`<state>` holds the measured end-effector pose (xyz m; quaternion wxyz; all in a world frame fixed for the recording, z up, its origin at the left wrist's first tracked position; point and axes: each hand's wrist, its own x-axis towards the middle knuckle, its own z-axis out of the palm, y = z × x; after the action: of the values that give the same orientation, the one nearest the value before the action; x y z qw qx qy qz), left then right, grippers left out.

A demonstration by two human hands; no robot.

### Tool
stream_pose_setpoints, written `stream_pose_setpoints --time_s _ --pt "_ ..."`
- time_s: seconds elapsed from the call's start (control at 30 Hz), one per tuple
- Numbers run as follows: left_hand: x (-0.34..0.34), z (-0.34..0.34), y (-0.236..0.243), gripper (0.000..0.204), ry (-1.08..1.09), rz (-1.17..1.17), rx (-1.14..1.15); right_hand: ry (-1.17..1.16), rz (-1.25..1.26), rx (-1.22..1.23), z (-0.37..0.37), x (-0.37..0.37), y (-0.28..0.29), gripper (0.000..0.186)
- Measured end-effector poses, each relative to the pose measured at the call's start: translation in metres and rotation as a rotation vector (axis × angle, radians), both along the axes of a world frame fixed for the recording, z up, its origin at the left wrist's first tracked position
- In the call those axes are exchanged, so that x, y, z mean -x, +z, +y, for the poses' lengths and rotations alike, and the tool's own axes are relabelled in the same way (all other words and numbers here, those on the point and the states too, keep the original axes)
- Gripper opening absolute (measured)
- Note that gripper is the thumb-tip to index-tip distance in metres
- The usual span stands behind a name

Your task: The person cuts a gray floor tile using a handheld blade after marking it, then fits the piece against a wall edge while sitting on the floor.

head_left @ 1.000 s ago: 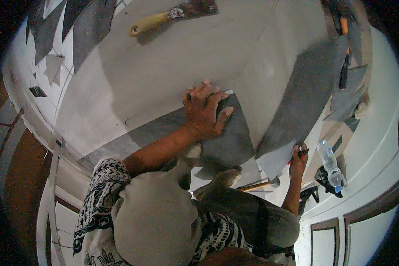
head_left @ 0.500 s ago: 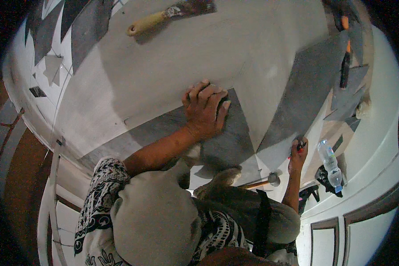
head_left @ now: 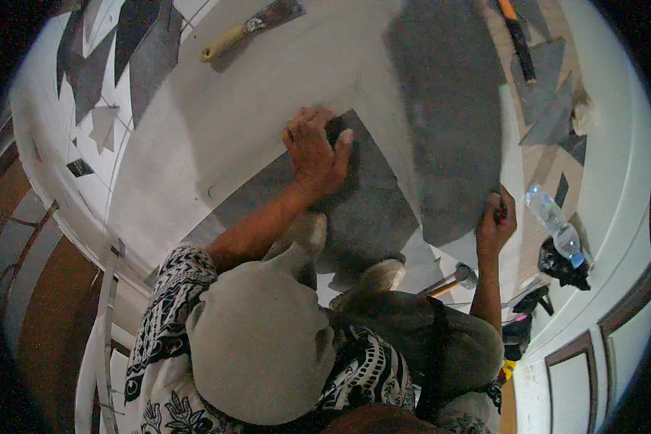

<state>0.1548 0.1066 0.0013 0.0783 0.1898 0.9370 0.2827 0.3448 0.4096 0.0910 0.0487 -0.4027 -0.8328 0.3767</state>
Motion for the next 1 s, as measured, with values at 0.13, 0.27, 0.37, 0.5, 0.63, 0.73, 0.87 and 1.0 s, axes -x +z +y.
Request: stream_pose_setpoints --time_s 0.13,0.27,0.37,0.5,0.63,0.73,0.87,1.0 --pt "0.026 -0.033 -0.030 0.058 0.262 -0.001 -0.353 0.275 0.121 0.136 -0.037 -0.016 -0.035 0.029" --pt "0.108 -0.043 0.009 0.057 0.079 0.133 -0.195 0.406 0.103 0.010 -0.092 0.010 -0.034 0.046" --pt "0.159 -0.048 -0.015 0.052 -0.059 0.429 -0.020 0.423 0.073 -0.114 -0.108 -0.005 -0.036 0.054" --pt "0.239 -0.091 -0.050 0.048 -0.215 0.700 0.265 0.378 0.045 -0.113 -0.086 -0.041 -0.016 0.057" --pt "0.229 -0.081 -0.039 0.045 -0.104 0.235 0.649 0.381 -0.027 -0.115 -0.069 -0.066 0.000 0.060" --pt "0.242 -0.190 -0.045 0.053 0.046 0.570 0.789 0.492 -0.090 -0.120 -0.095 -0.032 -0.018 0.059" --pt "0.190 -0.149 -0.039 0.075 0.157 0.244 0.439 0.544 -0.191 -0.119 -0.105 -0.041 -0.009 0.059" --pt "0.194 -0.116 -0.049 0.117 -0.148 0.263 0.325 0.503 -0.322 -0.027 -0.115 -0.068 0.008 0.075"
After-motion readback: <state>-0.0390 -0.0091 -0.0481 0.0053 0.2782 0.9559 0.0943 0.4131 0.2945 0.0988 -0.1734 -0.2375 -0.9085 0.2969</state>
